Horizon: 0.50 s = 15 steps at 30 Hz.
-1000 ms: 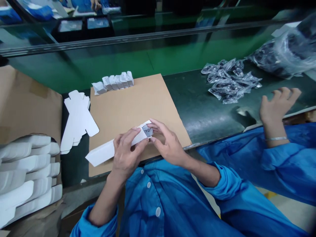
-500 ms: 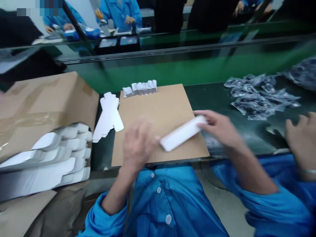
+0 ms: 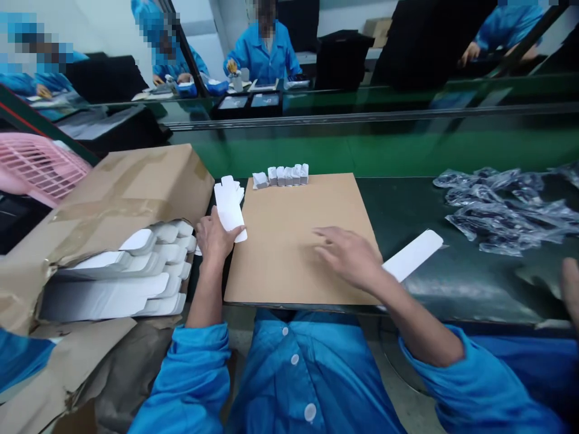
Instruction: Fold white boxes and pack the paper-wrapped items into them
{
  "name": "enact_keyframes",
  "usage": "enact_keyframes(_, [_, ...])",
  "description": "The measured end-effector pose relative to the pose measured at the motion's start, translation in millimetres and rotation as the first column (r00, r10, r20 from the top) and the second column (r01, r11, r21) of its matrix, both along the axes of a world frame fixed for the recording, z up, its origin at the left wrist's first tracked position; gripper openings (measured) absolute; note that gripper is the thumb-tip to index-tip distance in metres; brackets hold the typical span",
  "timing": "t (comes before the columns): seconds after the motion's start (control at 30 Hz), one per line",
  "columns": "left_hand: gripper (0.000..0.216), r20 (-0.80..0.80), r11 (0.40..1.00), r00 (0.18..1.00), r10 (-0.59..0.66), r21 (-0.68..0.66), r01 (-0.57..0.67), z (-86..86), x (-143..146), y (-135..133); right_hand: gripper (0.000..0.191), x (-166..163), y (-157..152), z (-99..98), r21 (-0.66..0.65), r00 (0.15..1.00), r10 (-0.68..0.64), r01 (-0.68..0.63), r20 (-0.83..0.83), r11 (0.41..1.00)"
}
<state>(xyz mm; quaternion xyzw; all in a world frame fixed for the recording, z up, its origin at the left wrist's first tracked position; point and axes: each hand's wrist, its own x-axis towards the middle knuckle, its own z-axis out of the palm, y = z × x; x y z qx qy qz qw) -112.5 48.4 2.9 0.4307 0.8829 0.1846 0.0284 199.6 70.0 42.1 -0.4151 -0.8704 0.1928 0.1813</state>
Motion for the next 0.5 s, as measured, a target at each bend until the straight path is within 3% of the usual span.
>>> enact_keyframes(0.13, [0.089, 0.074, 0.998, 0.997, 0.021, 0.057, -0.025, -0.1, -12, 5, 0.041, -78, 5, 0.0, -0.25, 0.976, 0.152, -0.188, -0.159, 0.95])
enact_keyframes(0.27, [0.081, 0.203, 0.979, 0.979, 0.0, 0.199, -0.041, 4.8, -13, 5, 0.051, -123, 31, -0.9, -0.383, 0.961, 0.062, -0.166, -0.27, 0.909])
enact_keyframes(0.4, [0.048, 0.267, 0.915, 0.95, -0.16, 0.4, 0.042, 5.8, 34, -21, 0.075, -148, 43, 3.3, -0.423, 0.91, -0.102, -0.087, -0.403, 0.902])
enact_keyframes(0.5, [0.041, 0.282, 0.859, 0.911, -0.3, 0.494, 0.13, -7.0, 85, -54, 0.087, -147, 34, 7.0, -0.447, 0.823, -0.146, -0.141, -0.548, 0.883])
